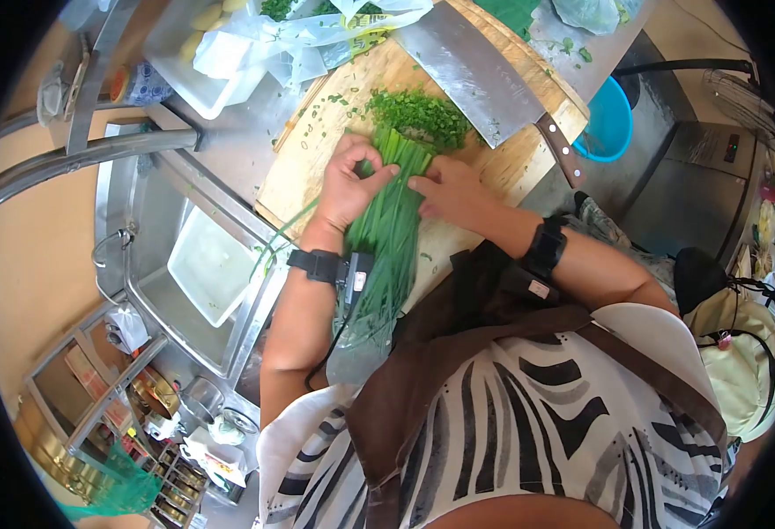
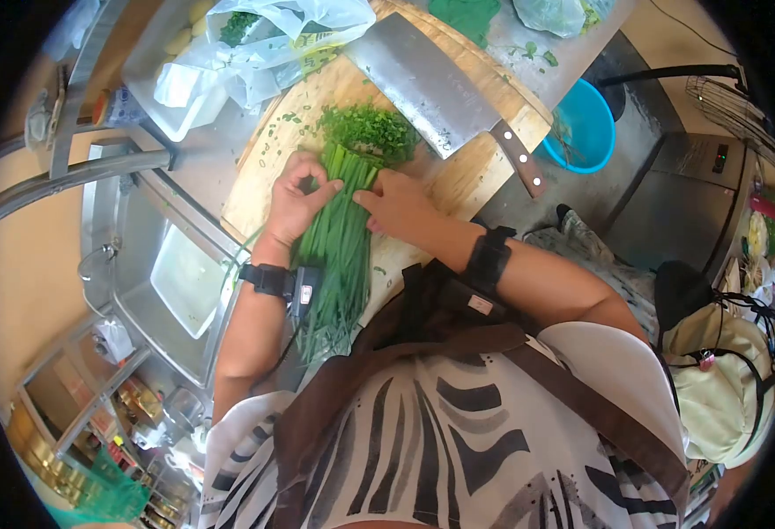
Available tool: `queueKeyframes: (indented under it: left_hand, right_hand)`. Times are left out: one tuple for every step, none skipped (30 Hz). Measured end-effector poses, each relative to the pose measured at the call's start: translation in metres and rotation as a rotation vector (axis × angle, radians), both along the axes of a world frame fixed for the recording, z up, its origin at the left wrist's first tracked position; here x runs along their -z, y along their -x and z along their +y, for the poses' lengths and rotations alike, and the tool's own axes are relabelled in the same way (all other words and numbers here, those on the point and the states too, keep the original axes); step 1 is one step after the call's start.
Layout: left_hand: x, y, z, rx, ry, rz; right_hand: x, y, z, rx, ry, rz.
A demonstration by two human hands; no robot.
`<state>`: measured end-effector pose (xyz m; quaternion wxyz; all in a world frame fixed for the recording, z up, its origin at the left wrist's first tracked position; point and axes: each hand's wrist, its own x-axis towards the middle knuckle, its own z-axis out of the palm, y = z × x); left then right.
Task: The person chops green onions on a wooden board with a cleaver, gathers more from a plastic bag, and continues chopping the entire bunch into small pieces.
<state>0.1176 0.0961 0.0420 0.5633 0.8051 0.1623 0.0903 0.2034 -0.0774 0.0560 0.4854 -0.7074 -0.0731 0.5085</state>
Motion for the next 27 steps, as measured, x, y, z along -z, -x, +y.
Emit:
queueKeyframes:
  left_hand:
    - [0.001,0.002,-0.004,-0.029,0.012,-0.019]
    - [0.002,0.004,-0.008,-0.027,0.009,-0.016]
    - [0.003,0.004,-0.013,-0.056,0.074,-0.036]
    - [0.004,0.006,-0.017,-0.085,0.141,-0.055]
    - [0.005,0.007,-0.021,-0.085,0.139,-0.051]
    - [0.006,0.008,-0.025,-0.146,0.198,-0.045]
    - [0.007,0.008,-0.028,-0.207,0.256,-0.040]
    - [0.010,0.008,-0.030,-0.206,0.254,-0.039]
    - [0.011,0.008,-0.032,-0.252,0.276,-0.029]
    - [0.012,0.009,-0.034,-0.297,0.297,-0.017]
    - [0.013,0.009,-0.034,-0.295,0.295,-0.012]
    - [0.008,0.008,-0.035,-0.235,0.126,-0.063]
    - [0.003,0.007,-0.036,-0.173,-0.042,-0.115]
    - [-0.001,0.007,-0.037,-0.170,-0.042,-0.111]
    - [-0.005,0.007,-0.039,-0.135,-0.059,-0.090]
    - [-0.008,0.007,-0.039,-0.100,-0.077,-0.070]
    - [-0.009,0.007,-0.040,-0.098,-0.078,-0.068]
    - [-0.010,0.007,-0.040,-0.073,-0.105,-0.058]
    - [-0.010,0.007,-0.040,-0.047,-0.131,-0.048]
    - [-0.009,0.006,-0.040,-0.046,-0.130,-0.044]
    - [-0.008,0.006,-0.040,-0.052,-0.110,-0.029]
    - [-0.008,0.005,-0.040,-0.060,-0.090,-0.014]
    - [-0.007,0.004,-0.041,-0.062,-0.090,-0.009]
    - [-0.006,0.003,-0.042,-0.058,-0.149,-0.011]
    - [-0.006,0.002,-0.044,-0.053,-0.209,-0.013]
    - [-0.004,0.001,-0.046,-0.054,-0.211,-0.009]
    - [-0.002,0.001,-0.048,-0.060,-0.264,-0.031]
  right_hand:
    - [0.001,0.004,0.006,0.002,-0.001,0.005]
    - [0.001,0.007,0.011,0.027,-0.019,0.000]
    - [0.002,0.008,0.015,0.053,-0.039,-0.005]
    - [0.004,0.010,0.017,0.054,-0.041,-0.001]
    - [0.007,0.010,0.018,0.092,-0.075,0.032]
    - [0.010,0.010,0.018,0.131,-0.109,0.064]
    - [0.013,0.010,0.018,0.132,-0.111,0.065]
    - [0.018,0.010,0.017,0.149,-0.128,0.072]
    - [0.022,0.010,0.016,0.166,-0.145,0.081]
    - [0.027,0.011,0.014,0.168,-0.146,0.085]
    - [0.032,0.010,0.013,0.173,-0.151,0.087]
    - [0.032,0.010,0.012,0.177,-0.154,0.088]
    - [0.032,0.009,0.011,0.179,-0.154,0.092]
    - [0.032,0.008,0.010,0.172,-0.161,0.084]
    - [0.031,0.006,0.009,0.165,-0.169,0.075]
    - [0.030,0.004,0.008,0.168,-0.170,0.077]
    - [0.030,0.002,0.008,0.184,-0.181,0.161]
    - [0.025,0.000,0.008,0.200,-0.192,0.246]
    - [0.020,-0.002,0.008,0.202,-0.192,0.249]
    - [0.014,-0.002,0.008,0.216,-0.181,0.262]
    - [0.009,-0.003,0.008,0.231,-0.170,0.275]
    - [0.012,-0.005,0.006,0.231,-0.170,0.278]
    - [0.017,-0.008,0.002,0.216,-0.189,0.373]
    - [0.024,-0.010,-0.003,0.201,-0.209,0.469]
    - [0.035,-0.010,-0.010,0.200,-0.208,0.476]
    - [0.049,-0.010,-0.019,0.207,-0.348,0.586]
    - [0.045,-0.012,-0.019,0.215,-0.487,0.696]
